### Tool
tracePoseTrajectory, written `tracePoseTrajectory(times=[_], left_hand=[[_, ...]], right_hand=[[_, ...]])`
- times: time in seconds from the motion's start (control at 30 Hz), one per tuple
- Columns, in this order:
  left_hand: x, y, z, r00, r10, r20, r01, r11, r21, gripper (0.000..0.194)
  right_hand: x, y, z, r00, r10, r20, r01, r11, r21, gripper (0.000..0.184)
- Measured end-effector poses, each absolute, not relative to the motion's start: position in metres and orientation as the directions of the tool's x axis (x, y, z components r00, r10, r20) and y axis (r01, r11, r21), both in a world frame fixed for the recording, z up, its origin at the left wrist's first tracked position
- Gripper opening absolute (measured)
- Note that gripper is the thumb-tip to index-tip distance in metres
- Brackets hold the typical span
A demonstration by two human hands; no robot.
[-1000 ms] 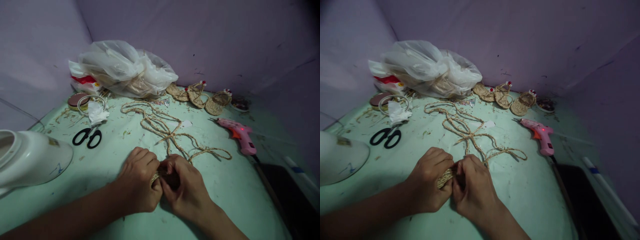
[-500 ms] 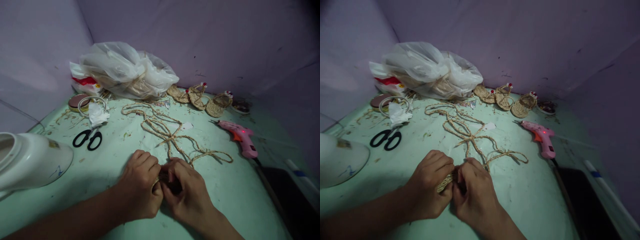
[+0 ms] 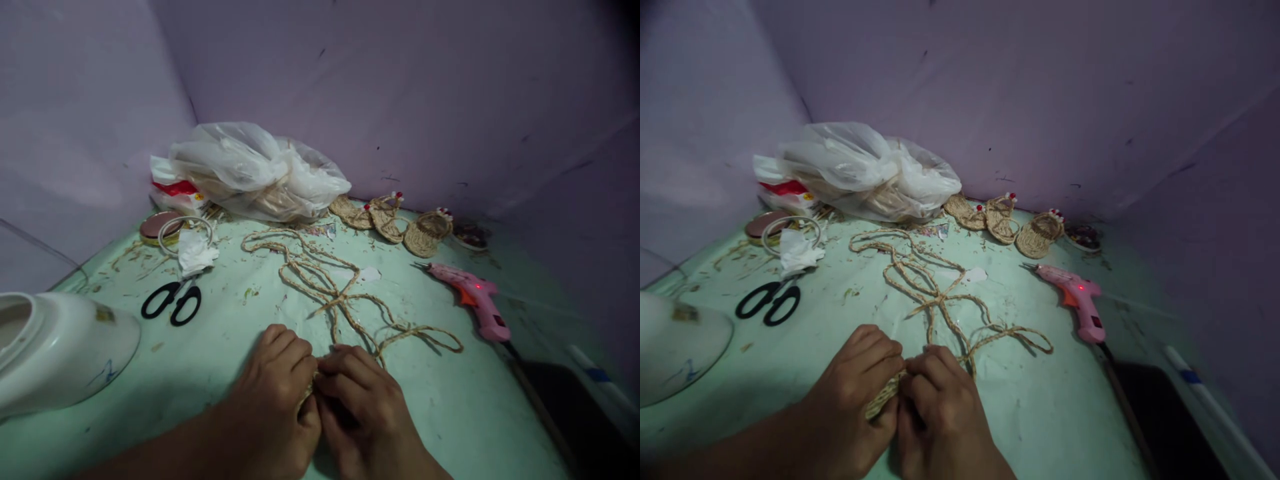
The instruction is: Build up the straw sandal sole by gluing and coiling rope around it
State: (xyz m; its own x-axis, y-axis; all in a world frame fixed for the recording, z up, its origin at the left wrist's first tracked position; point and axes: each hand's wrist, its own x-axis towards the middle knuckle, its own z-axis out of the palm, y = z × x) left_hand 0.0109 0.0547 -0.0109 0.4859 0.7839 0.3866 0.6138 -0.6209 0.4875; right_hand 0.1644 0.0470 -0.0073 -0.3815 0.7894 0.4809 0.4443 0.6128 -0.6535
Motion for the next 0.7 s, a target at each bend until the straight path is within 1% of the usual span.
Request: tracePoseTrajectory(times=[0.2, 0.3, 0.4, 0.47, 0.53, 0.57, 0.63, 0.7], left_hand=[[0.01, 0.053, -0.013, 0.503, 0.777, 0.379, 0.622, -0.63, 0.465, 0.015], [0.009, 0.054, -0.014, 0.493, 0.794, 0.355, 0.656, -0.607, 0.448, 0.013], [0.009, 0.055, -0.012, 0.485, 0.808, 0.334, 0.685, -0.588, 0.43, 0.013], [0.009, 0.055, -0.009, 0.485, 0.819, 0.307, 0.707, -0.574, 0.414, 0.014], [0.009, 0.052, -0.006, 0.465, 0.839, 0.284, 0.743, -0.544, 0.39, 0.015], [0.009, 0.05, -0.005, 0.444, 0.852, 0.276, 0.766, -0.521, 0.377, 0.015], [0.007, 0.044, -0.001, 0.402, 0.878, 0.259, 0.806, -0.473, 0.356, 0.017], [0.004, 0.037, 0.002, 0.366, 0.902, 0.228, 0.838, -0.426, 0.341, 0.022]], right_hand=[[0.164, 0.048, -0.01, -0.373, 0.79, 0.487, 0.425, 0.612, -0.668, 0.019], [0.164, 0.045, -0.014, -0.377, 0.819, 0.432, 0.465, 0.571, -0.677, 0.019], [0.171, 0.041, -0.013, -0.423, 0.815, 0.396, 0.516, 0.576, -0.634, 0.024], [0.18, 0.039, -0.007, -0.432, 0.799, 0.418, 0.526, 0.6, -0.603, 0.03], [0.192, 0.036, 0.001, -0.351, 0.817, 0.457, 0.517, 0.576, -0.633, 0.033], [0.197, 0.034, 0.005, -0.268, 0.837, 0.477, 0.508, 0.544, -0.668, 0.03], [0.207, 0.031, 0.01, -0.048, 0.873, 0.485, 0.483, 0.445, -0.754, 0.017], [0.213, 0.028, 0.01, 0.155, 0.894, 0.42, 0.444, 0.317, -0.838, 0.011]])
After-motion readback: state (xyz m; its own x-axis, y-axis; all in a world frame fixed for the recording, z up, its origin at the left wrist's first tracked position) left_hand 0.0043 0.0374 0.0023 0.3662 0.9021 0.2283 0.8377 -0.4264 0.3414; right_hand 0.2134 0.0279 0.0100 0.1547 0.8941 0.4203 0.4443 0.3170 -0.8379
